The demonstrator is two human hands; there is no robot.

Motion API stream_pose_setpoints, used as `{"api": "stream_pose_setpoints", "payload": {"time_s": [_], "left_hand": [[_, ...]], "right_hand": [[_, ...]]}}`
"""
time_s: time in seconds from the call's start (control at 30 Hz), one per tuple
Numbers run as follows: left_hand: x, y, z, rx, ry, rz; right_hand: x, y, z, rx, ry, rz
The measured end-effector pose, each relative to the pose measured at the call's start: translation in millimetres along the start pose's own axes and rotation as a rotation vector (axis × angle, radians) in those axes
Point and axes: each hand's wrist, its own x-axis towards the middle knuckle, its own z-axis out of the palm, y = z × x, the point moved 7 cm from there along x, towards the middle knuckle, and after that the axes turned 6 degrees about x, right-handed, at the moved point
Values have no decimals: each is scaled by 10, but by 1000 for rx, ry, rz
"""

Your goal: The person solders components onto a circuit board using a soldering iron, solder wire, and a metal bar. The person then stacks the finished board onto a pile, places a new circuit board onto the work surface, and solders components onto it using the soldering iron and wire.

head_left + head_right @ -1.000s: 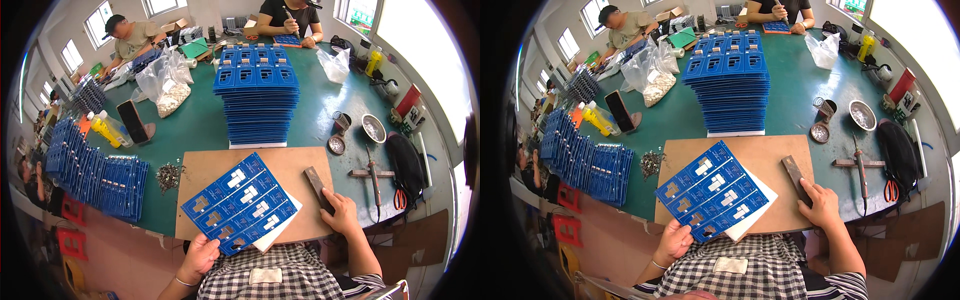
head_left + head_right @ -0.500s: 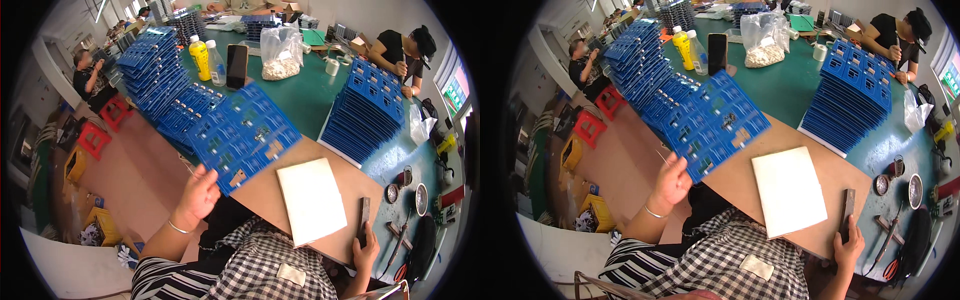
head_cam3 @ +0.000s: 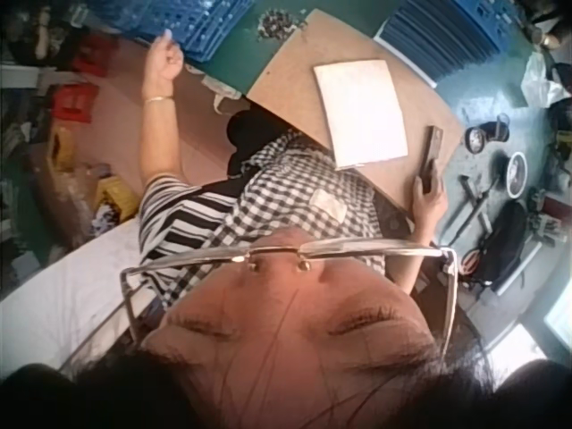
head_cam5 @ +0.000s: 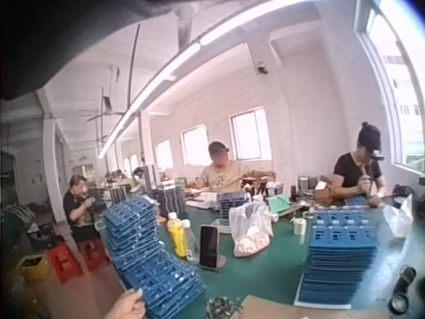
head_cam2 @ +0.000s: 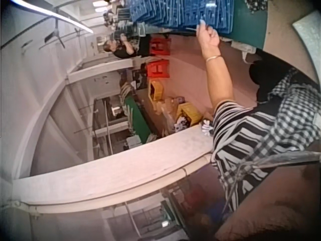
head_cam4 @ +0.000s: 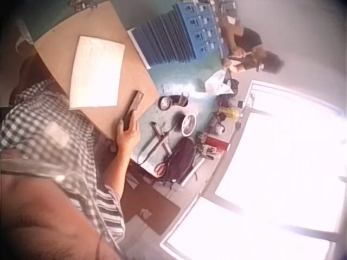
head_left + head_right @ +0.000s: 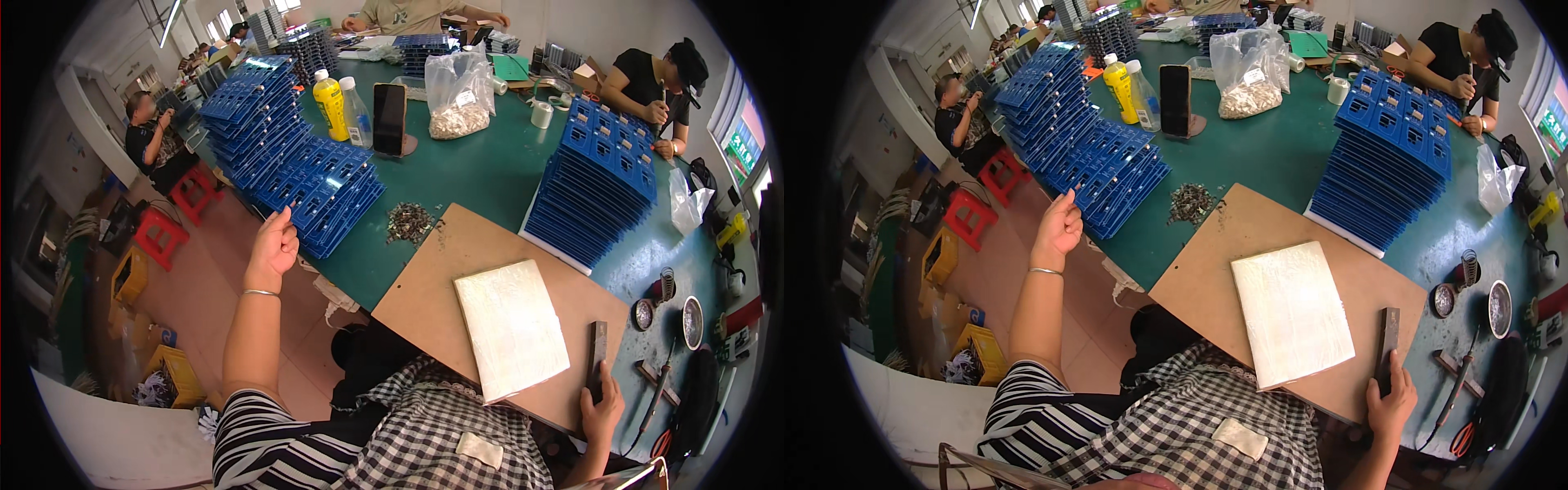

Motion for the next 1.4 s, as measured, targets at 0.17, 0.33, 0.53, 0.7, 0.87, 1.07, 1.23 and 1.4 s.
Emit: {"api": "stream_pose_setpoints", "payload": {"time_s": [0.17, 0.33, 0.53, 0.7, 0.87, 1.07, 1.23, 1.4], "left_hand": [[-13, -26, -32, 26, 20, -19], [-124, 43, -30, 416, 94, 104], [-262, 34, -12, 436, 130, 149], [-389, 50, -177, 317, 307, 176], [-694, -142, -43, 160, 88, 192], [-1181, 59, 227, 1, 17, 459], [-1890, 1157, 604, -2, -84, 958], [-2457, 1919, 1002, 20, -322, 1223]], "right_hand": [[19, -25, -1, -1, -15, 1], [16, -82, -20, -22, 35, -71], [58, -104, -134, -291, 0, 8], [215, -1043, 67, -158, -151, -335], [204, -1526, 679, -155, -405, -481], [-36, -1571, 850, -281, -359, -592], [-259, -1535, 786, -223, -253, -701], [-331, -1425, 630, 26, -105, -813]]}}
